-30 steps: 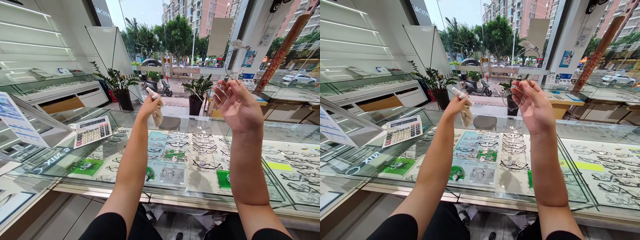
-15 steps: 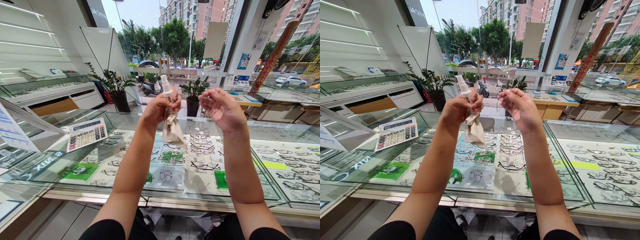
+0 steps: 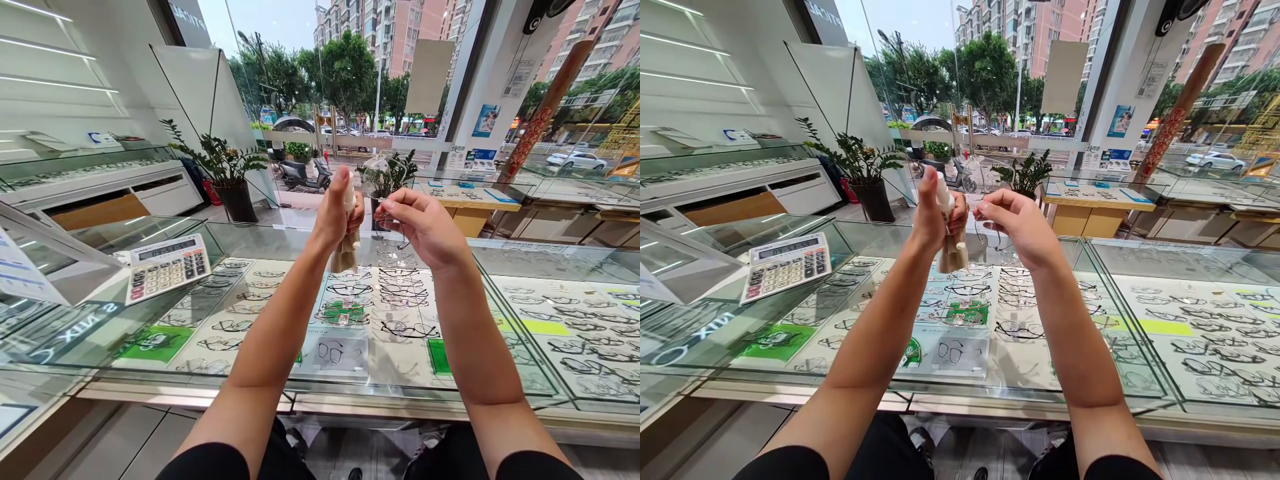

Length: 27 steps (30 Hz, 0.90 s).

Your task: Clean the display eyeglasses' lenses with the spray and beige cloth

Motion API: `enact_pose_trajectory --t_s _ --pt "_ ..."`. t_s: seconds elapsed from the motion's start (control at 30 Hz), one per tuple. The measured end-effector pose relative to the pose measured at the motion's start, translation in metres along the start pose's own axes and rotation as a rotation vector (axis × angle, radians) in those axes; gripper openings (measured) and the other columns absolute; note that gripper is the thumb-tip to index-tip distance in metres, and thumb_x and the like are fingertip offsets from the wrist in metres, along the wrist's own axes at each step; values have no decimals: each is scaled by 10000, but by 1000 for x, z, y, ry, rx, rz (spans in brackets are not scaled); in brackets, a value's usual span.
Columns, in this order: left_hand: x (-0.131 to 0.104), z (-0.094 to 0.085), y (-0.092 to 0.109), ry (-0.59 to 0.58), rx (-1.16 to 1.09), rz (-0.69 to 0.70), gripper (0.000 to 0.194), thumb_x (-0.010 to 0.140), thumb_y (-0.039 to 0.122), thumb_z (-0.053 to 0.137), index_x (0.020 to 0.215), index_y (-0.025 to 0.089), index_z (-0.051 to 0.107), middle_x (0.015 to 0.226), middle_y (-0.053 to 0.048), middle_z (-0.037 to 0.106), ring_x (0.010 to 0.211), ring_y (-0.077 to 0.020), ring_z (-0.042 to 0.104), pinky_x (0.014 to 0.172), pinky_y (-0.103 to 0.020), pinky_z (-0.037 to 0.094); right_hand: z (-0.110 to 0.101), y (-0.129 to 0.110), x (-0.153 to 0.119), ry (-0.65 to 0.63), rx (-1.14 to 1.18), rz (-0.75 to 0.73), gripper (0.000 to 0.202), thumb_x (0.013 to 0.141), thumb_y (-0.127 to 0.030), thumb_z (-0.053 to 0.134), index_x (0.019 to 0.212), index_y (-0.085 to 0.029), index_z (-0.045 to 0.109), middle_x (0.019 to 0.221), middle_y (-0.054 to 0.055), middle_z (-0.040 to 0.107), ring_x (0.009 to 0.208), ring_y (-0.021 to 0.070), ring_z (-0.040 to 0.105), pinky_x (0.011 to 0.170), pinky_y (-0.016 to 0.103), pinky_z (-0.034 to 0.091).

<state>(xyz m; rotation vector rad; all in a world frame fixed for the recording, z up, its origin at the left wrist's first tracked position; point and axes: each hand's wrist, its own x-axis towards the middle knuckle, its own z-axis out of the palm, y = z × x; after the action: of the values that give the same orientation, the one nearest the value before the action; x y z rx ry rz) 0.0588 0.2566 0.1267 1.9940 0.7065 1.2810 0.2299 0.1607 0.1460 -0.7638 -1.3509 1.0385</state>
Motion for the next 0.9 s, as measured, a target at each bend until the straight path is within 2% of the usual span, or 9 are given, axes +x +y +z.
enact_pose_trajectory --t_s 0.1,0.23,0.37,0.47,0.53,0.63,0.7,0.83,0.9 --pt "1 6 -2 18 -39 -26 1028 895 1033 85 858 204 692 562 -26 360 518 -174 504 542 -360 413 2 1 0 -14 -6 3 289 760 -477 960 817 -267 769 905 6 766 879 169 691 858 353 571" --pt "2 7 -4 20 -146 -7 891 915 1022 234 682 222 550 526 -8 314 491 -151 413 539 -356 362 3 1 -1 -23 10 5 282 770 -462 962 815 -262 768 908 8 756 881 171 691 889 372 574" --pt "-1 3 -2 -98 -175 11 882 933 1009 253 595 227 483 494 -11 335 489 -141 402 547 -346 358 1 0 1 65 94 -20 274 758 -433 970 810 -273 754 923 -7 766 916 168 704 908 360 591" --pt "-4 5 3 -211 -158 40 890 917 1006 387 508 217 446 466 -17 376 463 -117 366 516 -330 307 -2 0 4 142 142 -57 304 727 -442 982 815 -282 739 937 -18 770 946 159 704 911 325 601" --pt "-6 11 6 -248 -154 35 880 881 1000 492 487 215 433 460 -4 380 456 -105 344 503 -322 274 -4 1 6 162 151 -66 323 705 -458 988 818 -284 741 929 -22 765 933 150 695 900 302 605" --pt "-8 21 10 -185 -194 19 854 845 971 580 473 224 398 446 15 357 460 -96 309 498 -320 240 -5 4 9 178 171 -71 337 677 -458 1002 815 -284 747 915 -28 759 896 135 682 873 279 607" --pt "-7 24 11 -173 -191 6 841 852 953 579 470 225 404 446 13 366 463 -97 316 501 -323 239 -6 5 10 190 179 -71 336 678 -450 1002 813 -286 742 912 -29 760 883 134 680 863 280 609" --pt "-7 22 11 -259 -146 -56 835 883 939 545 473 224 408 447 12 369 449 -97 331 510 -327 248 -7 5 11 200 192 -63 306 701 -434 983 820 -286 742 929 -23 768 904 140 685 858 285 609" --pt "-8 23 11 -222 -147 -33 836 877 931 568 467 222 402 441 15 358 449 -95 316 514 -322 236 -8 5 12 201 198 -60 298 704 -433 974 819 -281 745 933 -21 767 901 138 681 852 282 607"
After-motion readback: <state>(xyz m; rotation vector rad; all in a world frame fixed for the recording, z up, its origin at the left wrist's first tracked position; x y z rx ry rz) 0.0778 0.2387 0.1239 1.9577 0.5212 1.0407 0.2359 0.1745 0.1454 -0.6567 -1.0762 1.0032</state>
